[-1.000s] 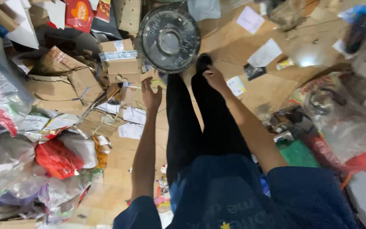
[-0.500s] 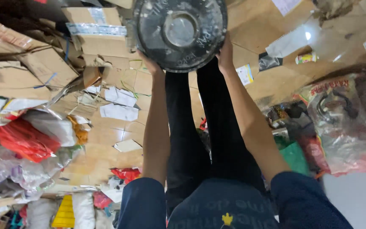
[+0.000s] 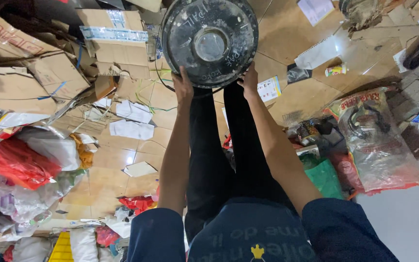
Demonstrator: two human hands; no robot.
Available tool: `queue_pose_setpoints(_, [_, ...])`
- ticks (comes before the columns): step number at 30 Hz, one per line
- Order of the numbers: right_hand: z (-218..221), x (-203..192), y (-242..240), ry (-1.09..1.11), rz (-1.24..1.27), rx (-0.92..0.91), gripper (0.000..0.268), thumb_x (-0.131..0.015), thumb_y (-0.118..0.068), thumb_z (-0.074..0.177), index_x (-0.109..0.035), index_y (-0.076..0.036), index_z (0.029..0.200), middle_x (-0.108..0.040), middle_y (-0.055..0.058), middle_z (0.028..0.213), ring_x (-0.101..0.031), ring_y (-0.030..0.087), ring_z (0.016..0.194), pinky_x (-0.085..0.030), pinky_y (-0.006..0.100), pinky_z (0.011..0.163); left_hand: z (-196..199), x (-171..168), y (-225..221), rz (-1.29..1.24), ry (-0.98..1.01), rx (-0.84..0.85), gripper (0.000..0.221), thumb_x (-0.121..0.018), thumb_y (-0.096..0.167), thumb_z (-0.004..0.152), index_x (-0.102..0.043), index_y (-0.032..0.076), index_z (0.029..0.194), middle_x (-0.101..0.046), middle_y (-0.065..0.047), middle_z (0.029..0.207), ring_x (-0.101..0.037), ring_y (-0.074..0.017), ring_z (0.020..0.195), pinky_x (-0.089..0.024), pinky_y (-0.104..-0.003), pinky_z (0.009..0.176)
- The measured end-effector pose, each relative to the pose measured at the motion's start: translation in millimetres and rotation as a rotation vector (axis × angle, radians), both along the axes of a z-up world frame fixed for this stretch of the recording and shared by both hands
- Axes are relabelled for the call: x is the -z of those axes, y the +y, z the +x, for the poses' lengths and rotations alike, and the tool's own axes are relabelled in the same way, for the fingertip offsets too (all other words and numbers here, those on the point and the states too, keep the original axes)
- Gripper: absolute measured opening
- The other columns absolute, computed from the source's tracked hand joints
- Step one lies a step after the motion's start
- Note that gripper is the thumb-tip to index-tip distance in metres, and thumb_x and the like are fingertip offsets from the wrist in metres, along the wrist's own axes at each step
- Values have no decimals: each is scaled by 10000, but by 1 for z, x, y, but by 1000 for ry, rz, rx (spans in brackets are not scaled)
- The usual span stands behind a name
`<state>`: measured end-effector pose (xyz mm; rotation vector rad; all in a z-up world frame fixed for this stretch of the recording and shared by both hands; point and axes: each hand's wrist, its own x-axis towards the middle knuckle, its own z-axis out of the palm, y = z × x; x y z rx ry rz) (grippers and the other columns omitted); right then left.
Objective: The person weighs a white sack of recyclables on a digital scale, records the weight in a notebook, and then uses a hand truck to move the sack. They later weigh a black bucket on the scale and record the result.
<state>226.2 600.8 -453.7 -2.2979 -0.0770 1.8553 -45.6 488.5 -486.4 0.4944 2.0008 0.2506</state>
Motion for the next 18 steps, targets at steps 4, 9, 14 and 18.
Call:
queue_pose_setpoints(4, [12, 33, -22, 43, 28, 145, 620, -377, -665, 1000, -620, -107, 1124, -615, 28, 954, -609, 198, 893, -547, 400, 758, 9, -27, 15, -75, 352, 689, 737, -458, 486, 1107, -276, -8, 1622, -423, -330, 1531, -522, -433, 1360, -363, -452, 1129])
queue_pose_setpoints(9, [-49, -79, 39, -36, 391, -160, 384, -604, -355, 902, -582, -69, 1157, -619, 80, 1076, -620, 239, 991, -532, 558, 719, 39, -167, 133, -326, 207, 1135, 671, -473, 544, 910, -500, 214, 1493, -460, -82, 1495, -439, -482, 1363, -26, -860, 1087])
queue_pose_setpoints(14, [-97, -125, 34, -61, 1041, -1220, 525, -643, -40, 666, -601, -89, 1187, -633, 202, 1122, -602, 414, 1025, -497, 481, 860, 23, -86, 136, -313, 179, 1561, 377, -572, 333, 970, -741, 135, 1243, -654, -143, 1377, -567, -409, 1321, -105, -781, 1145])
queue_pose_setpoints(18, [-125, -178, 51, 351, 415, -1365, 414, -693, -169, 757, -685, -86, 1162, -735, 197, 979, -717, 368, 956, -545, 463, 849, -36, -106, 199, -212, 226, 1556, 432, -652, 475, 890, -775, 164, 1162, -672, -138, 1309, -578, -375, 1286, -181, -742, 1127])
